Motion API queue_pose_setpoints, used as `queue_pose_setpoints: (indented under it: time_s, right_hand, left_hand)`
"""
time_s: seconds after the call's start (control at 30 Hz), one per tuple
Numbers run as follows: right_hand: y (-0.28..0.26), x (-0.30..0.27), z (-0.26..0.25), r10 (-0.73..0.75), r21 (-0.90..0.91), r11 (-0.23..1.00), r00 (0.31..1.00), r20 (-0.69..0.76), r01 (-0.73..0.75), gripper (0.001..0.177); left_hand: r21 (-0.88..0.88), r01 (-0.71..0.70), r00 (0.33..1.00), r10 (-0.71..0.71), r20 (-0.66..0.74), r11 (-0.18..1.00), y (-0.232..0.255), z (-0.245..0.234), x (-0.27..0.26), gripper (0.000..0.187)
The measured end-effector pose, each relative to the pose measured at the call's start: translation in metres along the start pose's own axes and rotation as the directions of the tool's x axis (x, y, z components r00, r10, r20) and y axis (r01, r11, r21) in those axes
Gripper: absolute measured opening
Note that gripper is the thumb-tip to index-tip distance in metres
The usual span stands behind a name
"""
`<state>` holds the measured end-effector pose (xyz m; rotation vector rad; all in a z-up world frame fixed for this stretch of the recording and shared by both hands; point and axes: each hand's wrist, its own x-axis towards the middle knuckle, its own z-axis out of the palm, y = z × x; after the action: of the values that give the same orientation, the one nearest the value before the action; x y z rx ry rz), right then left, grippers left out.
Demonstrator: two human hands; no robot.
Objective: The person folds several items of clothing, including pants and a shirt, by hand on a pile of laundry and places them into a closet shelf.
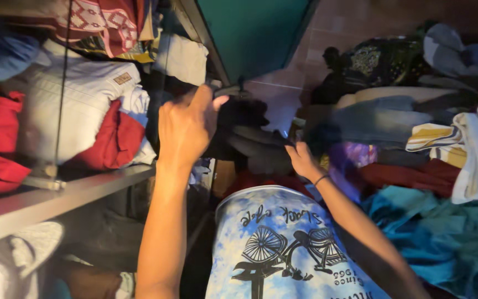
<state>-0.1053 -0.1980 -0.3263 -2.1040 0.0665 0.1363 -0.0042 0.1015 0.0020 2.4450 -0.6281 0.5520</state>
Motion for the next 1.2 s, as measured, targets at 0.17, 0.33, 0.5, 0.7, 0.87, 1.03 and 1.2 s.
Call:
queue_pose_setpoints:
  time_s: [0.17, 0.33, 0.5, 0.7, 0.87, 1.03, 1.2]
  right_hand:
    - [-0.080, 0.006, -0.059, -0.030, 0.036, 0.999, 0.996, 0.088, 0.026, 0.023]
    - [-0.144, 0.015, -0.139, 0.131, -0.540, 0.842, 0.970, 0.204, -0.001, 0.039]
    - [-0.110, 0.006, -0.151, -0.006, -0.488, 0.873, 1.000, 0.015, 0.012, 0.036]
    - [-0.104, -0.004, -0.145, -0.162, -0.226, 0.967, 0.971, -0.175, 0.121, 0.023]
    - [-0.173, -0.026, -0.179, 0.025, -0.282, 0.959, 1.000, 0.013, -0.020, 0.020]
    - [-0.238, -0.028, -0.165, 0.091, -0.479, 0.873, 0.937, 0.336, 0.087, 0.037]
    - [-0.249, -0.048, -0.176, 0.055, -0.495, 0.850, 0.904, 0.423, 0.180, 0.047]
  left_hand:
    - [0.021, 0.003, 0.986, -0.006, 0.166, 1.000, -0.023, -0.001, -0.014, 0.032]
    - [0.034, 0.002, 0.970, -0.010, 0.242, 0.999, -0.036, -0.007, -0.026, 0.032]
    - [0.021, 0.011, 0.974, -0.015, 0.225, 1.000, -0.045, -0.018, -0.029, 0.033]
    - [0.023, 0.018, 0.966, -0.024, 0.258, 1.000, -0.031, -0.032, -0.026, 0.032]
    - [0.091, -0.034, 0.952, 0.004, 0.306, 0.995, -0.013, -0.044, -0.027, 0.036]
    - [0.190, -0.056, 0.939, -0.013, 0.343, 0.980, -0.012, -0.036, -0.019, 0.037]
    - [-0.003, 0.023, 0.913, -0.020, 0.407, 1.000, 0.007, -0.040, -0.032, 0.033]
